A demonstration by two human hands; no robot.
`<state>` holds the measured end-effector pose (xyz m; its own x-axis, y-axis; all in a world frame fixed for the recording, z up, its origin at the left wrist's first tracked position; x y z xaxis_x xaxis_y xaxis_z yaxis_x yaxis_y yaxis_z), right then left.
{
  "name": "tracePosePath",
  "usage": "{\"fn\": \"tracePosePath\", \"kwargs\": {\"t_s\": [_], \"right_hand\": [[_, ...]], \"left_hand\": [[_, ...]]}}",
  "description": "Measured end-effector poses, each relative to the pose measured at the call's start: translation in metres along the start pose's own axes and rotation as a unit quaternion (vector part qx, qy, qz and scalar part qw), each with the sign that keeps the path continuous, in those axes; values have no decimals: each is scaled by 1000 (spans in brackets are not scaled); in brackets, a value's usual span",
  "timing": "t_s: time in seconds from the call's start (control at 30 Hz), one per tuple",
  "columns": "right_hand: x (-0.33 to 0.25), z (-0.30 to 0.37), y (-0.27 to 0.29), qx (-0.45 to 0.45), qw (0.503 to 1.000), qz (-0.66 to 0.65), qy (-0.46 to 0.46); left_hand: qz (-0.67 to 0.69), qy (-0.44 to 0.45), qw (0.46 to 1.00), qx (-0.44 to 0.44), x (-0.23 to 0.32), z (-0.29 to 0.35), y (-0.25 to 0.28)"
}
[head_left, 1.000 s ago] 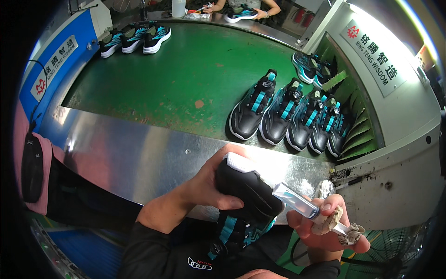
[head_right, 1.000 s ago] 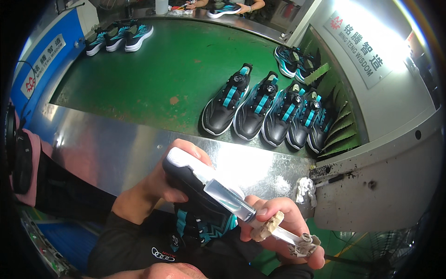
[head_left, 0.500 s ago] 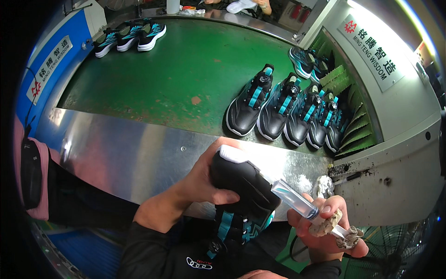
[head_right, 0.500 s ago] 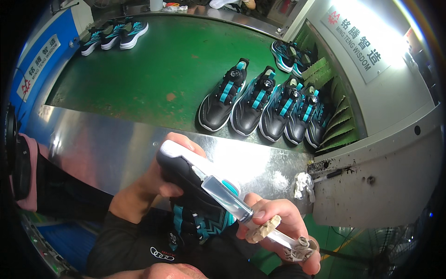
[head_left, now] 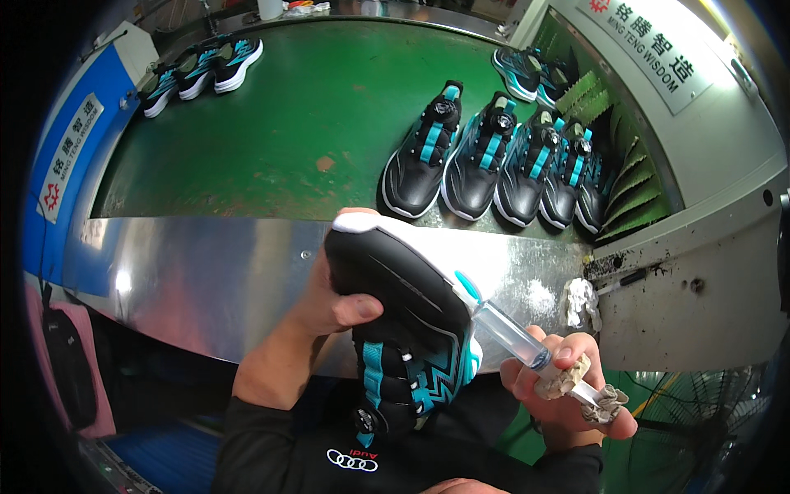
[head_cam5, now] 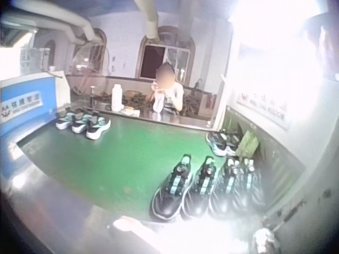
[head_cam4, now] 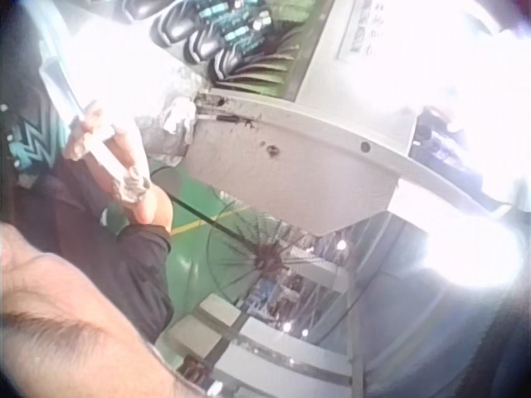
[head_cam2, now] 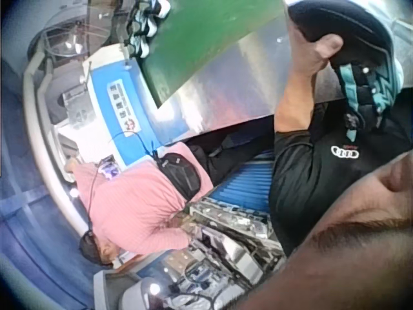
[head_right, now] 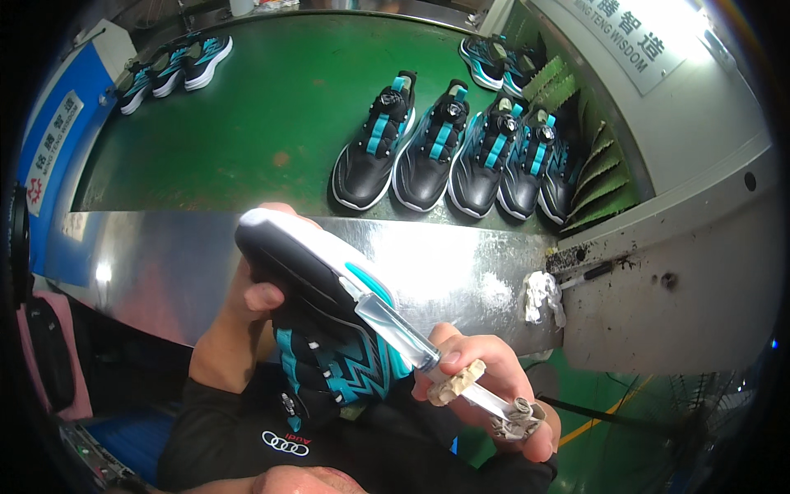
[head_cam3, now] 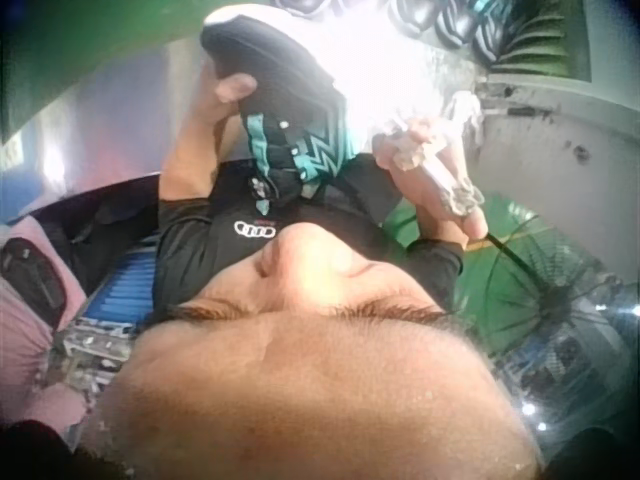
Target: The person takes shoes, applies liquid adhesive along the sole seams using a syringe, and places the shoes onto a conveyor belt by hand.
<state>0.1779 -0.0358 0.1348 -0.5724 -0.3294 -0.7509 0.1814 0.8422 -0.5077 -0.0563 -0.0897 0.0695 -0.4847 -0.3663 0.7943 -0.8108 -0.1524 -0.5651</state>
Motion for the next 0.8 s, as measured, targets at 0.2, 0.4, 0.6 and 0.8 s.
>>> {"fn": "tracePosePath", "kwargs": {"t_s": [0.2,0.4,0.6,0.8], "right_hand": [[11,15,15,25,999,-21,29],[22,30,19,38,998,-38,19],[28,44,28,52,997,-46,-14],[38,57,35,64,997,-36,-13]], "left_hand": [[49,51,997,-7,-1,-4,8],[80,78,994,20,-5,-4,14],[97,63,993,20,-14,-12,29],[174,103,979,-3,-19,-10,48]]}}
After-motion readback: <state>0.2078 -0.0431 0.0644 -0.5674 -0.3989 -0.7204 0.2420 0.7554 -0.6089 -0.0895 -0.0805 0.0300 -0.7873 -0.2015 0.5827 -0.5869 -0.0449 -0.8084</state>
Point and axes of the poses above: each hand's wrist, its own z-axis away from the middle knuckle, its own y-axis out of the back of the hand, x = y × z, the point moved 2 cm from there along -z, towards the middle knuckle, and after that the axes turned 1 degree about z, right-handed, at the moved point
